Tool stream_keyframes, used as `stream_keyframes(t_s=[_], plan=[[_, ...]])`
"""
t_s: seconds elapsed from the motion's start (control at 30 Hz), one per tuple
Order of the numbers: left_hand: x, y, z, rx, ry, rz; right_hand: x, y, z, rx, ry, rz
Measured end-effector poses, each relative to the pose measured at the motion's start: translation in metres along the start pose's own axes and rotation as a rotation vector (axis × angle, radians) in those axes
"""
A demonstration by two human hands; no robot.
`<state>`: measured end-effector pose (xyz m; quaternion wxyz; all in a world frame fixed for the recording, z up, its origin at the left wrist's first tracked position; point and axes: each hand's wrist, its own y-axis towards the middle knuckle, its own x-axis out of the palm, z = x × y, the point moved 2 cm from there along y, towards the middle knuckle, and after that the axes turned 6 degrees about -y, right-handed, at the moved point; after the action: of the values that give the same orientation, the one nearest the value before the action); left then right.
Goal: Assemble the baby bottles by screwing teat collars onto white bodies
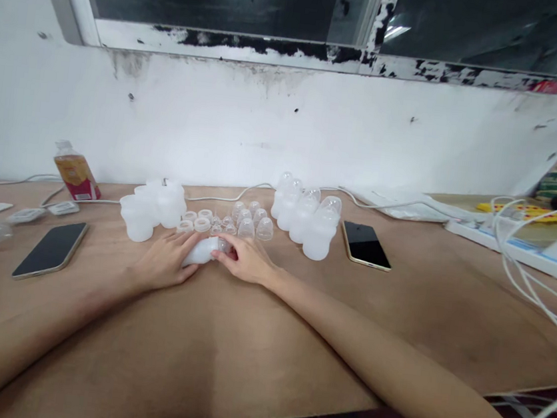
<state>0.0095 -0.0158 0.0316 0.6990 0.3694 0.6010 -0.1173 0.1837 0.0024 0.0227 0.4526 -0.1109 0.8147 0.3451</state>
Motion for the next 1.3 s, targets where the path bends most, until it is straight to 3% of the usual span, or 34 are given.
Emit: stream_keyframes(t_s=[0.1,0.2,0.3,0.4,0.6,0.73,0.87,0.97,1.17,1.3], plan=[[-0.002,0.001,-0.011,-0.075,-0.107,0.002,-0.014,0.001,0.009,0.057,-0.198,0.192],[-0.001,0.000,-0.021,-0.187,-0.187,0.053,-0.026,0.002,0.026,0.256,-0.524,0.326],[0.001,0.000,-0.026,-0.254,-0.244,0.109,-0.027,0.004,0.042,0.394,-0.772,0.190],[0.002,0.000,-0.028,-0.288,-0.265,0.120,-0.024,0.006,0.046,0.475,-0.841,0.024],[0.002,0.000,-0.028,-0.298,-0.267,0.125,-0.024,0.003,0.018,0.517,-0.897,-0.078],[0.002,0.000,-0.027,-0.295,-0.245,0.123,-0.018,0.001,0.003,0.416,-0.907,-0.115],[0.002,0.000,-0.026,-0.283,-0.237,0.124,-0.004,0.000,-0.004,0.170,-0.700,-0.129],[0.002,0.000,-0.026,-0.284,-0.244,0.129,0.002,-0.001,-0.003,0.031,-0.319,-0.068],[0.003,0.000,-0.027,-0.293,-0.241,0.119,0.004,0.003,0.021,0.199,0.675,0.120],[0.003,0.000,-0.026,-0.294,-0.220,0.102,0.004,0.006,0.027,0.257,0.898,0.163]])
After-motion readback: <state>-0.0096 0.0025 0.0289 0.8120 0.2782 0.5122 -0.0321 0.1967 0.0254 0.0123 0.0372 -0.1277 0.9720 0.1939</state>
